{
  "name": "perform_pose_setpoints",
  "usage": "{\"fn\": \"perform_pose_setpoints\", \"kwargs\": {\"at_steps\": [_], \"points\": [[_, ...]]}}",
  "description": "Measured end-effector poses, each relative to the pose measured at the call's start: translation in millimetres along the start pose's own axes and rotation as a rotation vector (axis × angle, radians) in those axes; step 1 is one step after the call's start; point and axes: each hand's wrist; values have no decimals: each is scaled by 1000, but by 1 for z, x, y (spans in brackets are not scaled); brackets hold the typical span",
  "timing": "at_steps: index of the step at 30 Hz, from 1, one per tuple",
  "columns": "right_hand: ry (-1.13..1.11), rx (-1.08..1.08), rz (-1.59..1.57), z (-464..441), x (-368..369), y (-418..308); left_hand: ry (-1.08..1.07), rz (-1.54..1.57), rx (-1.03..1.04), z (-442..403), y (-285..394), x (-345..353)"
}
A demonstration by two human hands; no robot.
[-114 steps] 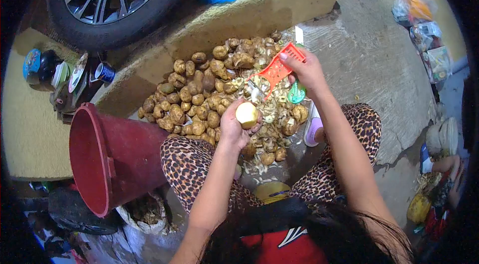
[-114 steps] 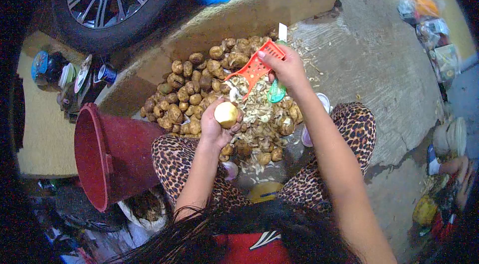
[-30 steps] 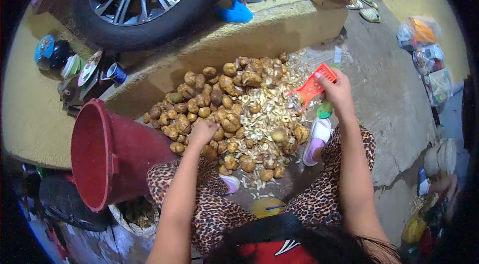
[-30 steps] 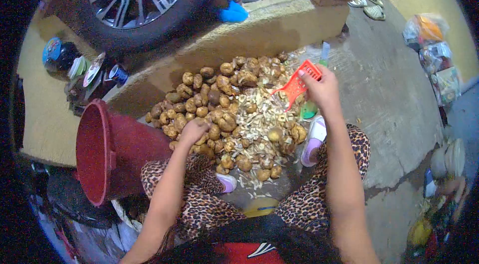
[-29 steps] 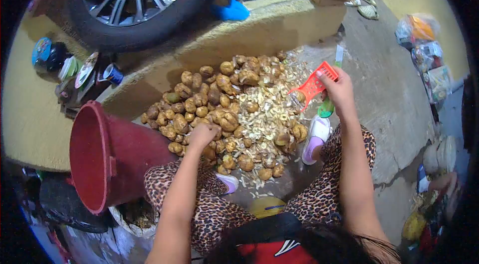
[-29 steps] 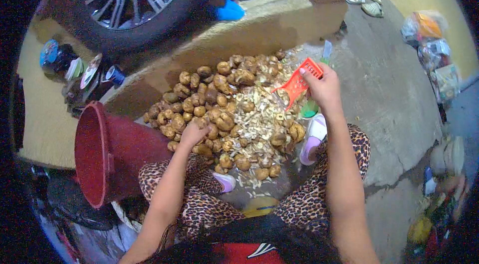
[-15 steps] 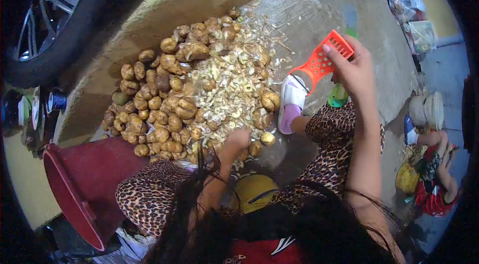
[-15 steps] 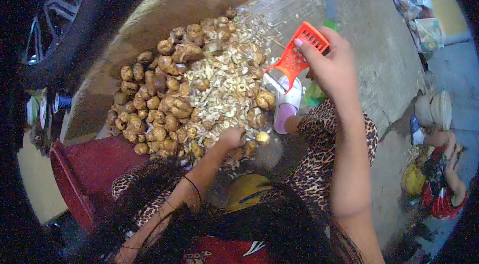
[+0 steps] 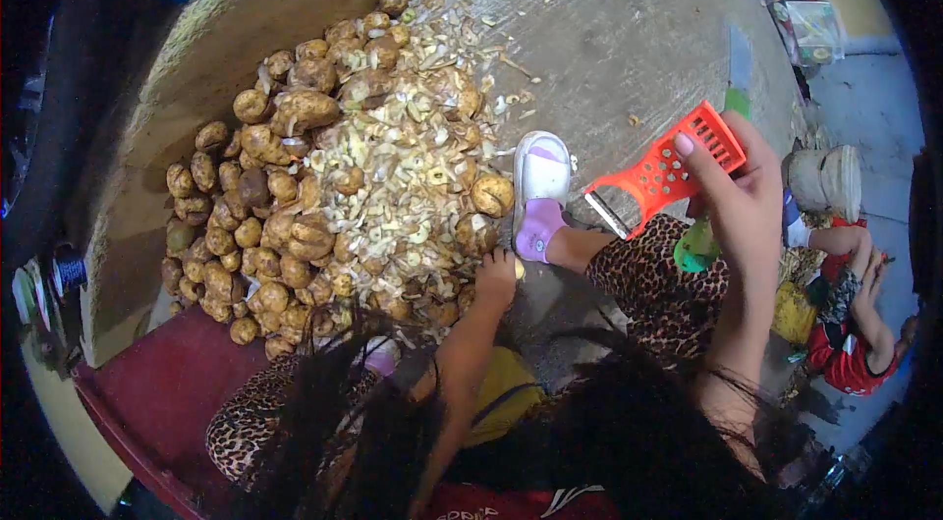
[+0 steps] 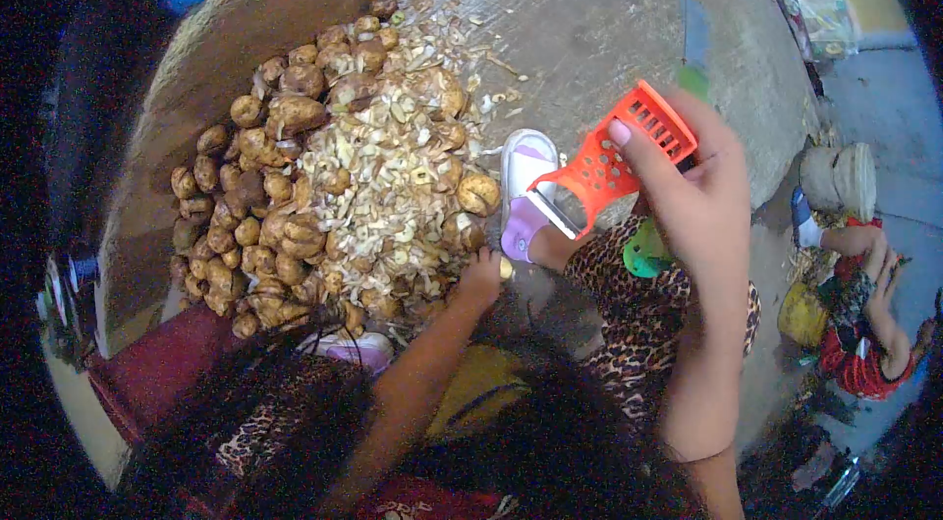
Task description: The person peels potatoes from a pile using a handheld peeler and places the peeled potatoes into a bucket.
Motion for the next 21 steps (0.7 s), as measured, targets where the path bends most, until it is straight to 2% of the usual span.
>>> {"fn": "perform_pose_setpoints", "kwargs": {"at_steps": [2,6,8,11,14,15,18,19,21], "points": [[-12,-20,13,-1,-1,0,16,35,74,1,-10,3],[-33,-48,3,-1,3,-8,-29,-16,91,5,-25,8],[-63,4,5,1,5,-18,-44,-22,97,7,-29,-4],[-115,7,-4,3,9,-30,-63,244,-120,17,-34,-40],[-58,-154,-5,4,19,-36,171,587,-72,38,-49,-89],[-24,-227,-7,5,23,-38,323,653,-47,50,-47,-113],[-139,-272,-63,15,39,-55,568,481,81,84,-62,-172],[-189,-267,-117,22,47,-64,548,450,64,101,-62,-200],[-281,-298,-225,36,58,-78,489,749,5,131,-62,-244]]}}
Point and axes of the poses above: each hand's wrist, its own z-axis away from the middle knuckle, its own x-axis out of the palm, y = z × x, and after that the axes turned 5 degrees about z, right-handed
